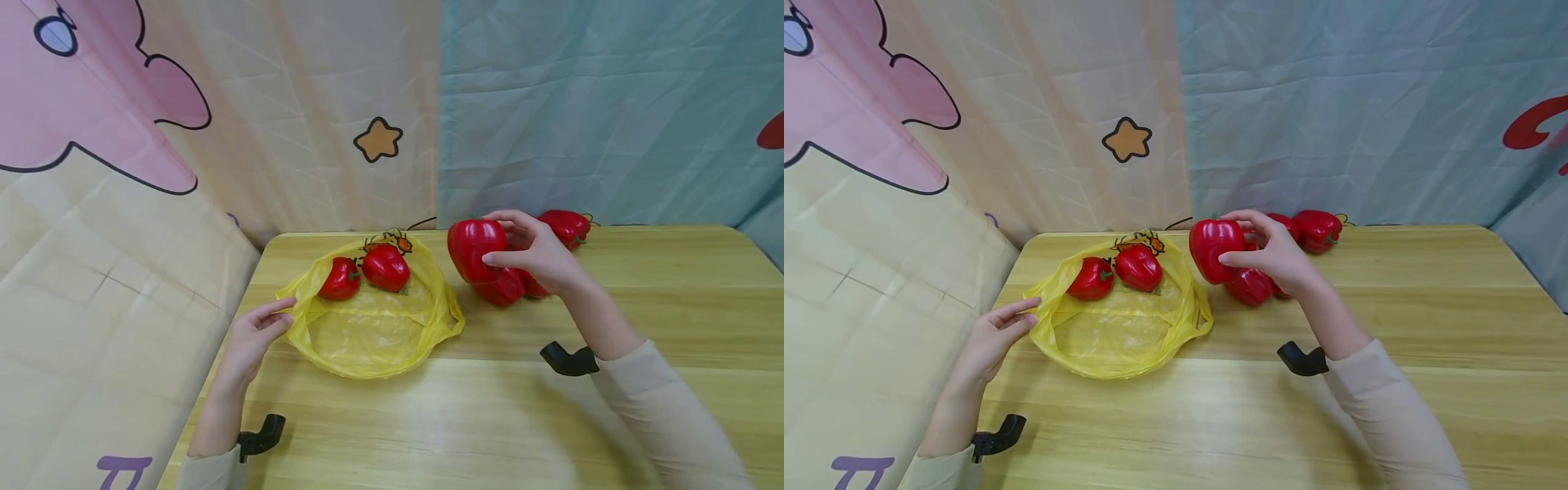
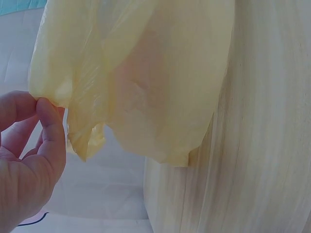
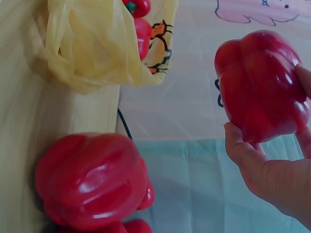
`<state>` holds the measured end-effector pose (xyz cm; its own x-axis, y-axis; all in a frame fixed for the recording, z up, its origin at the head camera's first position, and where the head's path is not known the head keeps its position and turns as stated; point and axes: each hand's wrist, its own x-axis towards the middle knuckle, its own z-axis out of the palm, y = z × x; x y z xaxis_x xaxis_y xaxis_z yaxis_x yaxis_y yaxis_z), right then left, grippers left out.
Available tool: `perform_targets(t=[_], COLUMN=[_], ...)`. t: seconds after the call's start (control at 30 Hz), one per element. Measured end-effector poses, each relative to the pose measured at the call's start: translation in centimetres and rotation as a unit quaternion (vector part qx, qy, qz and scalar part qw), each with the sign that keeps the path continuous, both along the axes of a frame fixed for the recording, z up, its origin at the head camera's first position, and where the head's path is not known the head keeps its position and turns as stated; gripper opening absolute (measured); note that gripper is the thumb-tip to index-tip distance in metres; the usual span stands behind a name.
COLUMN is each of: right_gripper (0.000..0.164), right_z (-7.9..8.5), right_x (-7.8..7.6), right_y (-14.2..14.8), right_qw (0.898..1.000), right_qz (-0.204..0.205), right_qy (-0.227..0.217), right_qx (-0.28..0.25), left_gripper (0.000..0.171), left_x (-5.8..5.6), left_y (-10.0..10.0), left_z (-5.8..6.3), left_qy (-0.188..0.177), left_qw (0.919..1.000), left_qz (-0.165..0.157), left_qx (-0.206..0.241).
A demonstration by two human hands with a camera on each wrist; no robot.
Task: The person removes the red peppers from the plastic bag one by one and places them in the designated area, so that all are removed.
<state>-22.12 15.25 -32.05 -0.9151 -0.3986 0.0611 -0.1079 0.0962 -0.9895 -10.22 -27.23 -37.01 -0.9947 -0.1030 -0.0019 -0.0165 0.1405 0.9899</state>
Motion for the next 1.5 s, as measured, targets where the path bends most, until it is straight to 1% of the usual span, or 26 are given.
perform_targets(t=[0.2,0.33,0.57,0.87,1.17,1.33,1.5], right_gripper=[0.05,0.049,0.047,0.046,0.046,0.047,0.048], right_z=[0.1,-0.1,-0.4,-0.8,-1.5,-1.8,-2.3], right_x=[0.3,0.4,0.6,0.7,1.1,1.2,1.4], right_y=[1.6,2.5,3.7,5.4,7.0,7.7,8.6], right_qw=[1.0,0.999,0.999,0.999,0.998,0.997,0.997], right_qz=[-0.024,-0.03,-0.036,-0.042,-0.056,-0.064,-0.071], right_qy=[-0.004,-0.004,-0.003,0.0,0.005,0.007,-0.002], right_qx=[0.02,0.024,0.024,-0.009,-0.024,-0.03,-0.037], left_gripper=[0.037,0.036,0.038,0.037,0.036,0.035,0.037], left_x=[-0.1,-0.1,0.0,0.0,0.1,0.0,0.1], left_y=[0.0,-0.1,0.0,-0.1,-0.1,-0.2,-0.1], left_z=[-0.1,-0.1,0.0,-0.1,-0.1,-0.1,-0.1], left_qy=[0.007,0.013,0.006,-0.004,0.007,0.004,0.0], left_qw=[0.9999,0.9998,1.0,1.0,1.0,1.0,1.0], left_qz=[-0.006,-0.007,-0.005,0.003,-0.003,-0.003,-0.001], left_qx=[0.008,0.013,0.006,-0.001,0.004,0.004,0.004])
